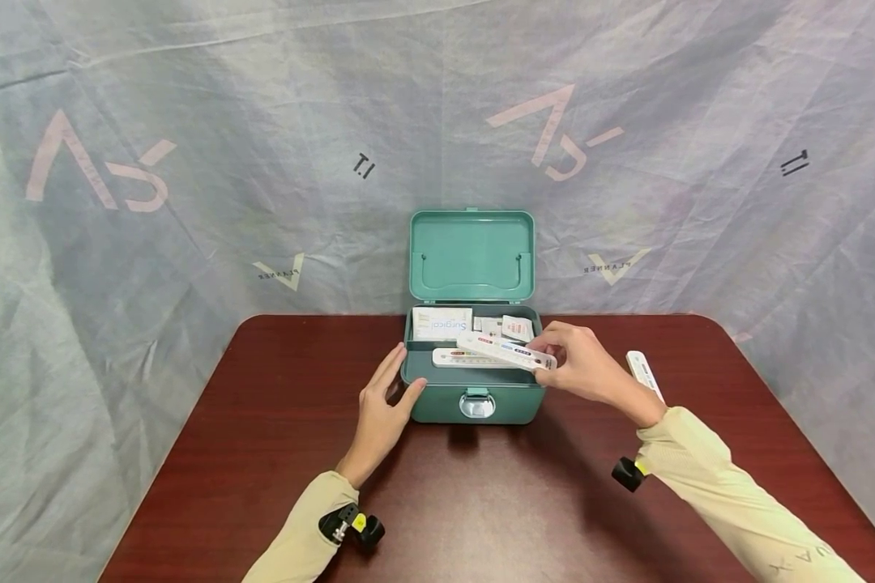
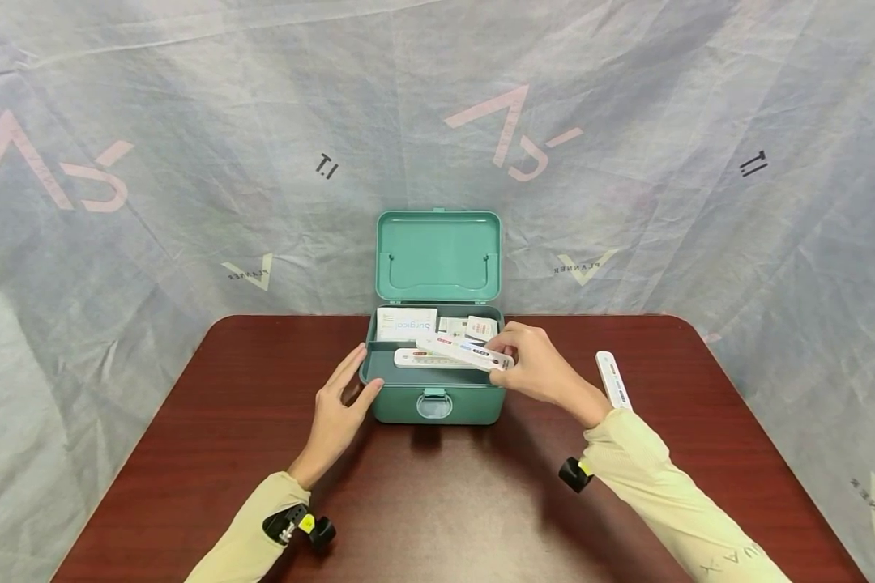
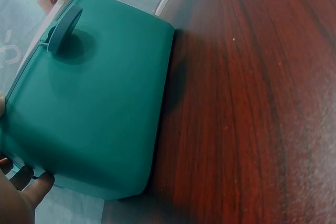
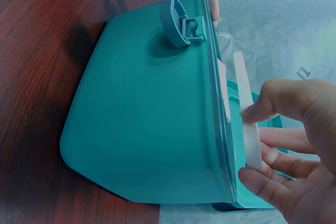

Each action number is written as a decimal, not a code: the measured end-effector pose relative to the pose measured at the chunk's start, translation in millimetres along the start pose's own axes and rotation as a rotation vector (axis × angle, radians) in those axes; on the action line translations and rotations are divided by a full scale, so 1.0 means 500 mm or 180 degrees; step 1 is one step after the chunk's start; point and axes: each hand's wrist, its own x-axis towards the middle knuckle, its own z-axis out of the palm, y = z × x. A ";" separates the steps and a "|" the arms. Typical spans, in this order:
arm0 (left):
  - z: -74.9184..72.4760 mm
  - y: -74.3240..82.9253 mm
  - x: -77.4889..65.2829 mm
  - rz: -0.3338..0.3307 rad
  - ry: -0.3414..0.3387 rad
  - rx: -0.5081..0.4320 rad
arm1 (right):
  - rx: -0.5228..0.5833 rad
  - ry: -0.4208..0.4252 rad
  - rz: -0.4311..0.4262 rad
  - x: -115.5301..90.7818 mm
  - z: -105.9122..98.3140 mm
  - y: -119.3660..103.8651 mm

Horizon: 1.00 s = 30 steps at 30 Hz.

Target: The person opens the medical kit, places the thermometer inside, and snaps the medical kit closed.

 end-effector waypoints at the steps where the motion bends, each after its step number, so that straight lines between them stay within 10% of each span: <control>1: 0.001 -0.001 0.000 -0.0003 0.0003 0.0006 | 0.0003 -0.0007 -0.0023 0.001 0.001 0.001; 30: 0.002 0.001 -0.002 0.0002 0.0009 -0.0005 | 0.0112 -0.0217 -0.0349 0.026 0.028 0.012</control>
